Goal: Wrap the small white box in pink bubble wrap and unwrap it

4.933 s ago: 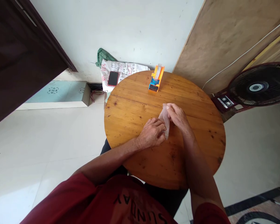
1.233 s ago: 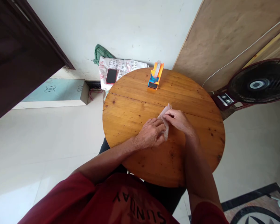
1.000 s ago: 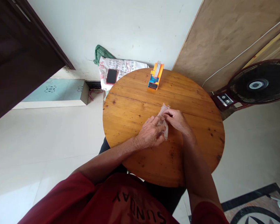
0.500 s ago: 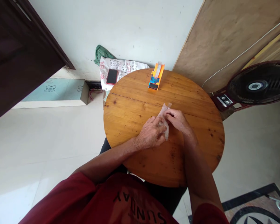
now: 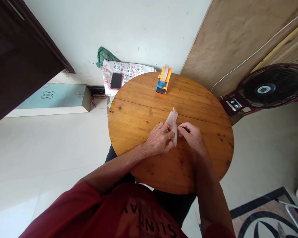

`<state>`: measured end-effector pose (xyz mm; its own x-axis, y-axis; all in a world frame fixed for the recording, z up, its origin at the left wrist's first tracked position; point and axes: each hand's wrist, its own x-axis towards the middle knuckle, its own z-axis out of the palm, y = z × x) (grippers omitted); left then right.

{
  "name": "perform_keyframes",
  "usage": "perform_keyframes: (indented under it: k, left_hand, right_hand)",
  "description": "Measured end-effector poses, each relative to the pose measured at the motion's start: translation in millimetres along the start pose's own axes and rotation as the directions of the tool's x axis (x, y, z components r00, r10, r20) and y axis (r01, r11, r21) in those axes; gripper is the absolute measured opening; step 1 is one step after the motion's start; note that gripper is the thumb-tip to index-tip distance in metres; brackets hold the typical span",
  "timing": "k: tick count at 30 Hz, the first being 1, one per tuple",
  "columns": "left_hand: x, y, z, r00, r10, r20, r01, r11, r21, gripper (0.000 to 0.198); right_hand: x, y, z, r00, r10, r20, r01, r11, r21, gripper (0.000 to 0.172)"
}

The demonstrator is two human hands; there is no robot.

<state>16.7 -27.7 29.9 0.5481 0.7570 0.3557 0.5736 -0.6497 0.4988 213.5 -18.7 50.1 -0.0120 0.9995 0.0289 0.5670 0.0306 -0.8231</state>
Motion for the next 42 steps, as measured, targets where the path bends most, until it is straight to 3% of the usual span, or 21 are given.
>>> perform_keyframes:
  k: [6, 11, 14, 22, 29, 38, 42]
  left_hand:
    - [0.3, 0.2, -2.1, 1.0, -0.004, 0.016, 0.004, 1.0, -0.014, 0.022]
    - [-0.3, 0.0, -2.1, 1.0, -0.009, 0.011, 0.009, 1.0, -0.013, 0.021]
    - [-1.3, -1.2, 0.1, 1.0, -0.003, -0.014, 0.002, 1.0, -0.012, 0.022]
    - [-2.3, -0.8, -2.6, 0.998, 0.062, -0.012, -0.061, 0.997, 0.054, 0.021]
    - [-0.7, -1.2, -3.6, 0.996, 0.086, 0.034, -0.087, 0.996, 0.035, 0.024]
    - [0.2, -0.8, -1.0, 0.998, 0.055, 0.019, -0.055, 0.998, -0.007, 0.022]
    - [0.4, -1.4, -1.3, 0.999, 0.049, 0.02, -0.048, 0.998, -0.032, 0.021]
  right_hand:
    - [0.8, 1.7, 11.1, 0.995, -0.095, 0.038, 0.097, 0.993, -0.059, 0.024]
    - [2.8, 10.8, 10.0, 0.989, -0.006, -0.149, 0.001, 0.999, -0.037, 0.023]
    - [3.9, 13.9, 7.3, 0.978, 0.075, -0.195, -0.069, 0.997, 0.037, 0.024]
    - [8.4, 12.6, 12.7, 0.961, 0.277, 0.014, -0.275, 0.946, 0.169, 0.033]
    - [15.4, 12.3, 19.3, 0.95, 0.313, -0.015, -0.305, 0.933, 0.194, 0.035]
    - [22.9, 3.6, 22.0, 0.934, 0.351, 0.068, -0.357, 0.914, 0.192, 0.023]
    - [21.2, 3.1, 21.2, 0.938, 0.346, 0.032, -0.345, 0.916, 0.206, 0.015]
